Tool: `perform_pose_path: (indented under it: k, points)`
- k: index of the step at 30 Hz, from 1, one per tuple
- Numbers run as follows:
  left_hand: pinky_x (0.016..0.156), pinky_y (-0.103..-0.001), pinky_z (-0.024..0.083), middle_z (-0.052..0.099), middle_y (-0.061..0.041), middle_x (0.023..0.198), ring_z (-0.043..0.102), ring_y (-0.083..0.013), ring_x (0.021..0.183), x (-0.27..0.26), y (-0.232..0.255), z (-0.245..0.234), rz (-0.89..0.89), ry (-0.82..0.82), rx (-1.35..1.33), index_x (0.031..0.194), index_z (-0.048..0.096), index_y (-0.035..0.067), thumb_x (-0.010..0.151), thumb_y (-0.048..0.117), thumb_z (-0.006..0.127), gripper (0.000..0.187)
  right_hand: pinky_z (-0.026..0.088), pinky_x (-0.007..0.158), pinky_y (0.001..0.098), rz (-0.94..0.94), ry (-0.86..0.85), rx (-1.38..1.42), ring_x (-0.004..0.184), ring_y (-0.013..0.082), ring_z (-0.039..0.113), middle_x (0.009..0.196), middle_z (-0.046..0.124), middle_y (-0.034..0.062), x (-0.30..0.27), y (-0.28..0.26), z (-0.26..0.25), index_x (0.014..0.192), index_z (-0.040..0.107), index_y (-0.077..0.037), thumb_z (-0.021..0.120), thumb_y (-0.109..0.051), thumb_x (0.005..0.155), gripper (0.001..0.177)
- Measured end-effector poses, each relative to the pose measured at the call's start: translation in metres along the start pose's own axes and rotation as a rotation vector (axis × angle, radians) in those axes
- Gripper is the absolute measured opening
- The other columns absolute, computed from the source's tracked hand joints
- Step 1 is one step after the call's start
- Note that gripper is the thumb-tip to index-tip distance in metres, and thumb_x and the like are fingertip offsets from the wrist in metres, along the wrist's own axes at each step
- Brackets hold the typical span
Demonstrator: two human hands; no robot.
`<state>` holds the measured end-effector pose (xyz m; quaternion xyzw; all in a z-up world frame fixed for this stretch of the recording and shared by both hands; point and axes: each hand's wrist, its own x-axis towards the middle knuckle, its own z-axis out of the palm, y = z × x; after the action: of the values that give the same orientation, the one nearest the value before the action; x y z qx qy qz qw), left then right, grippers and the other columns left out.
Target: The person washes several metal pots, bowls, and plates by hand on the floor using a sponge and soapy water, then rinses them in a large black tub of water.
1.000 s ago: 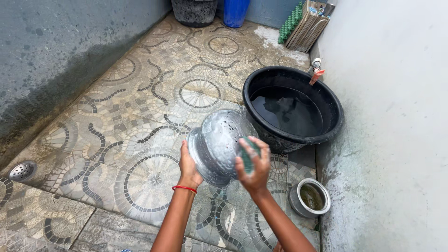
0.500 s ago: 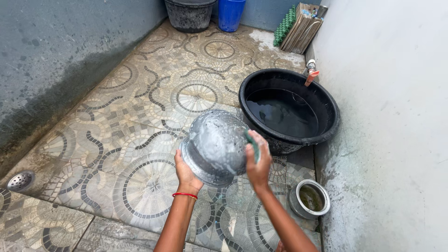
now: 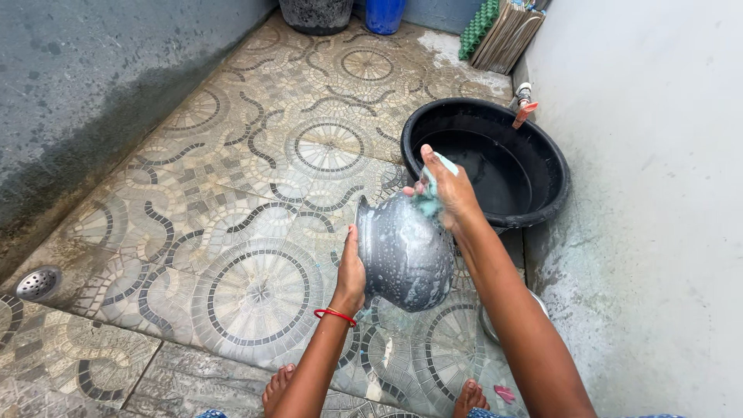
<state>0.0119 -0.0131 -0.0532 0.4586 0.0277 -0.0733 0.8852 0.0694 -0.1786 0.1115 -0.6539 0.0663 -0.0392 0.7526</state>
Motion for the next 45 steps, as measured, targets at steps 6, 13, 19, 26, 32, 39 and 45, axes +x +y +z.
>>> perform_pose_path:
  k: [6, 13, 19, 26, 32, 39, 45]
  points:
    - [0.125, -0.034, 0.012, 0.018, -0.012, 0.171, 0.015, -0.0196, 0.157, -0.005, 0.001, 0.003, -0.025, 0.011, -0.008, 0.16, 0.017, 0.0, 0.103, 0.052, 0.032, 0.078, 0.032, 0.037, 0.0259, 0.052, -0.043, 0.189, 0.042, 0.0093, 0.041, 0.059, 0.044, -0.0028, -0.009, -0.004, 0.011, 0.082, 0.048, -0.015, 0.069, -0.042, 0.096, 0.037]
    - [0.12, -0.047, 0.028, 0.038, -0.02, 0.157, 0.037, -0.0308, 0.144, -0.008, 0.025, 0.003, -0.09, -0.003, -0.251, 0.158, 0.029, 0.002, 0.098, 0.06, 0.034, 0.084, 0.05, 0.061, 0.0443, -0.524, -0.118, -1.229, 0.082, 0.0334, 0.057, 0.096, 0.06, 0.0202, -0.026, 0.004, 0.03, 0.114, 0.06, -0.006, 0.073, -0.057, 0.079, 0.063]
    - [0.119, -0.051, 0.032, 0.049, -0.022, 0.154, 0.048, -0.0341, 0.142, -0.012, 0.045, -0.004, -0.23, 0.19, -0.366, 0.157, 0.031, 0.002, 0.09, 0.081, 0.028, 0.104, 0.047, 0.112, 0.0579, -1.154, -0.271, -1.567, 0.137, 0.0447, 0.05, 0.131, 0.062, 0.0234, -0.124, 0.079, 0.047, 0.135, 0.059, -0.006, 0.063, -0.04, 0.086, 0.06]
    - [0.119, -0.045, 0.009, -0.005, -0.009, 0.173, 0.011, -0.03, 0.153, -0.012, 0.017, -0.005, 0.022, -0.027, 0.242, 0.165, -0.004, 0.012, 0.085, 0.081, 0.02, 0.107, 0.051, 0.1, 0.0491, -0.348, -0.49, -1.339, 0.127, 0.0369, 0.058, 0.133, 0.063, 0.0202, -0.007, 0.023, 0.025, 0.14, 0.058, -0.01, 0.058, -0.056, 0.086, 0.071]
    - [0.1, -0.036, 0.038, 0.044, -0.01, 0.129, 0.049, -0.0191, 0.115, -0.005, 0.025, -0.025, -0.04, -0.059, -0.069, 0.136, 0.039, 0.005, 0.091, 0.082, 0.025, 0.09, 0.05, 0.091, 0.0588, -0.523, -0.226, -1.778, 0.13, 0.0564, 0.045, 0.137, 0.052, 0.0356, -0.059, 0.043, 0.066, 0.15, 0.043, -0.004, 0.05, -0.043, 0.095, 0.068]
    - [0.078, -0.031, 0.051, 0.071, -0.005, 0.094, 0.065, -0.0153, 0.084, -0.003, 0.026, -0.03, -0.013, -0.214, -0.043, 0.108, 0.069, 0.002, 0.097, 0.084, 0.024, 0.094, 0.032, 0.112, 0.0621, -1.058, -0.17, -1.598, 0.139, 0.0528, 0.043, 0.14, 0.053, 0.0286, -0.136, 0.082, 0.048, 0.149, 0.043, 0.0, 0.054, -0.034, 0.093, 0.066]
    - [0.08, -0.036, 0.052, 0.071, -0.012, 0.096, 0.065, -0.0206, 0.084, -0.017, 0.02, -0.024, 0.296, -0.395, 0.915, 0.113, 0.068, -0.003, 0.096, 0.085, 0.022, 0.101, 0.059, 0.087, 0.0456, -0.412, -0.375, -1.335, 0.107, 0.0406, 0.068, 0.128, 0.062, 0.0286, -0.021, -0.017, -0.003, 0.147, 0.046, -0.001, 0.035, -0.042, 0.1, 0.063]
